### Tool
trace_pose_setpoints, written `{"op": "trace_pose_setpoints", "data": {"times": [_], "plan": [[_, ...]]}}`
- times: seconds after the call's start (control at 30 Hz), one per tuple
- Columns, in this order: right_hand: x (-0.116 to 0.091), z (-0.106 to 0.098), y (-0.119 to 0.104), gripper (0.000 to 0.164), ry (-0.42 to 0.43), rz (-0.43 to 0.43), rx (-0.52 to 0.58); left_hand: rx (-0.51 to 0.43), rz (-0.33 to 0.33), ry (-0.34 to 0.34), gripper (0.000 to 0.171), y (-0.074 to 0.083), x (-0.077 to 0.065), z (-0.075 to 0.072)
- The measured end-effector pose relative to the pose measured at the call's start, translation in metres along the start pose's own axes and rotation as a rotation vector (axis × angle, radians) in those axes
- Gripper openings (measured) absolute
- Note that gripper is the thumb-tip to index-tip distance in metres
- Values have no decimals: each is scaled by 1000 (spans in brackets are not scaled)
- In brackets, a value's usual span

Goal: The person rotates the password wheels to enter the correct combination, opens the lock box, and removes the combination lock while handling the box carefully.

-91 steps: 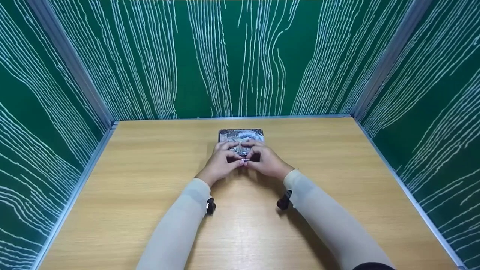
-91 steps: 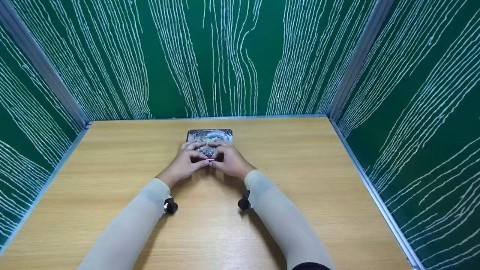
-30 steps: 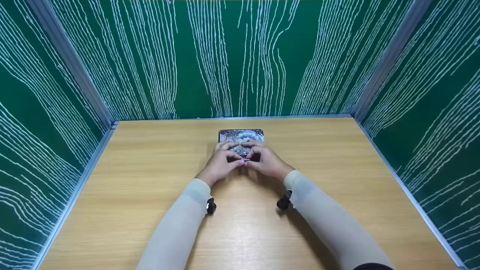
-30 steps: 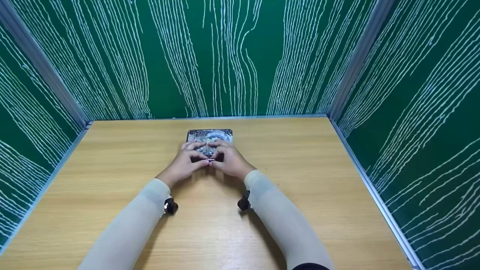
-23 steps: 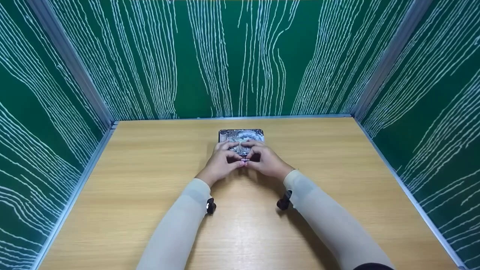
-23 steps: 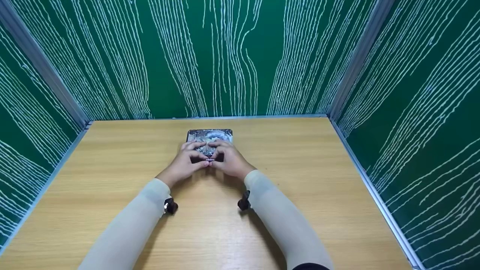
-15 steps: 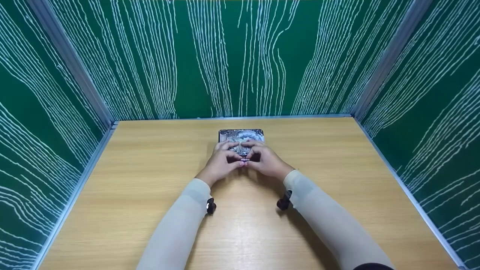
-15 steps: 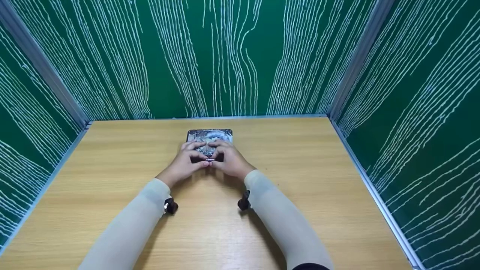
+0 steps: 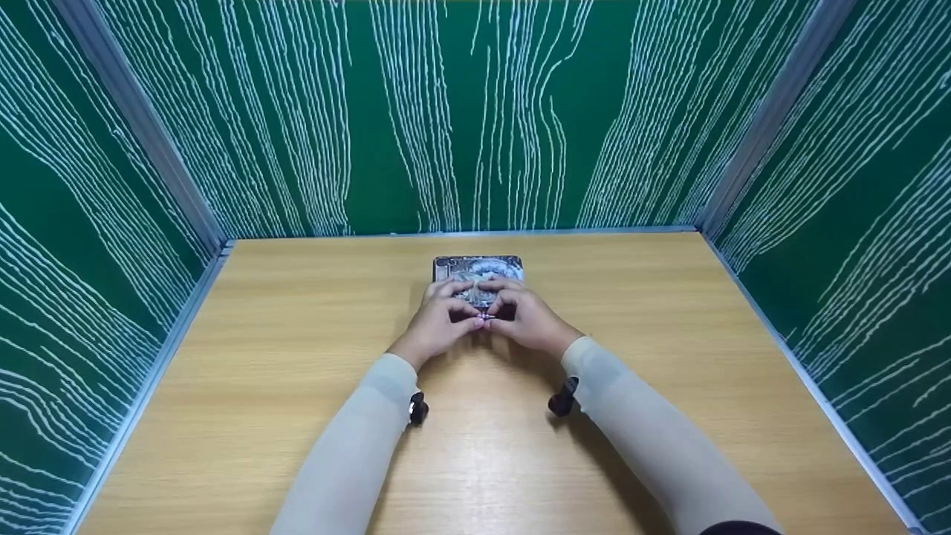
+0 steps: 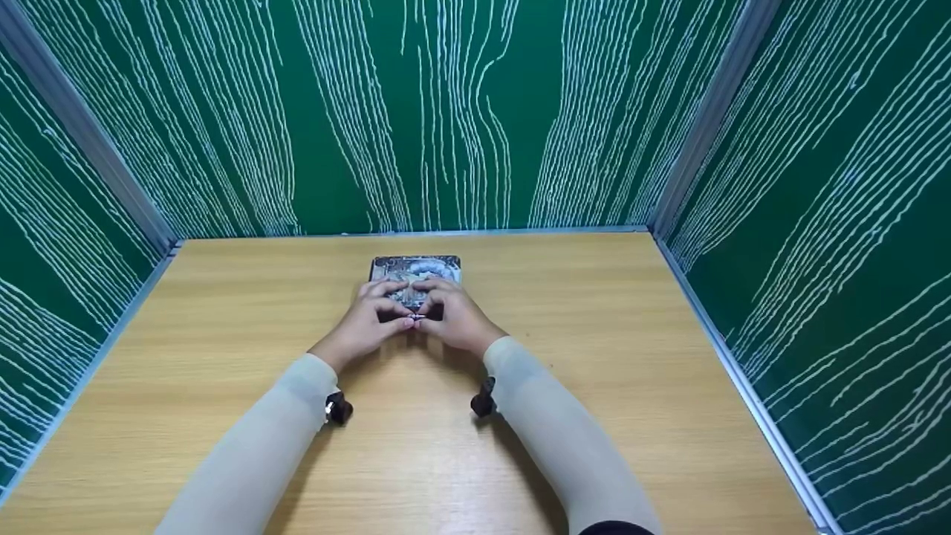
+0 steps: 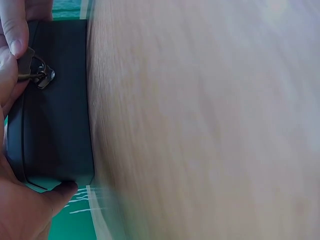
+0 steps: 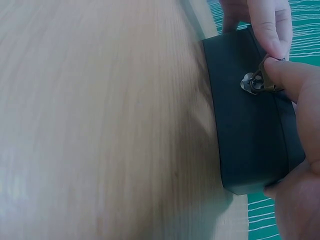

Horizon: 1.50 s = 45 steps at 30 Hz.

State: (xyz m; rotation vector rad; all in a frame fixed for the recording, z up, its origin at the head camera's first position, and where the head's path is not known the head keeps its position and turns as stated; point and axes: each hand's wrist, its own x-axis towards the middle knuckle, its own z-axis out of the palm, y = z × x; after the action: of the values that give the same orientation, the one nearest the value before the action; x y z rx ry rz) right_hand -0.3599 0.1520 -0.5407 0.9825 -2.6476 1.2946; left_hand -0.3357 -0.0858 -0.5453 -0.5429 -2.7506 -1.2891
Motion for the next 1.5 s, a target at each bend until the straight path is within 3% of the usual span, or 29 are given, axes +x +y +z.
{"op": "trace_pose_setpoints", "data": {"times": [0.33,0.57,1.5], "plan": [[1,0,1,13,-9,30,-25,-6,22,5,13,-2,0,0],[0,0,1,14,-14,44,-13,-3,4,-5,13,-2,1,0],[0,2,4,13,0,18,-1,14,5,-6,13,-4,1,2]]}}
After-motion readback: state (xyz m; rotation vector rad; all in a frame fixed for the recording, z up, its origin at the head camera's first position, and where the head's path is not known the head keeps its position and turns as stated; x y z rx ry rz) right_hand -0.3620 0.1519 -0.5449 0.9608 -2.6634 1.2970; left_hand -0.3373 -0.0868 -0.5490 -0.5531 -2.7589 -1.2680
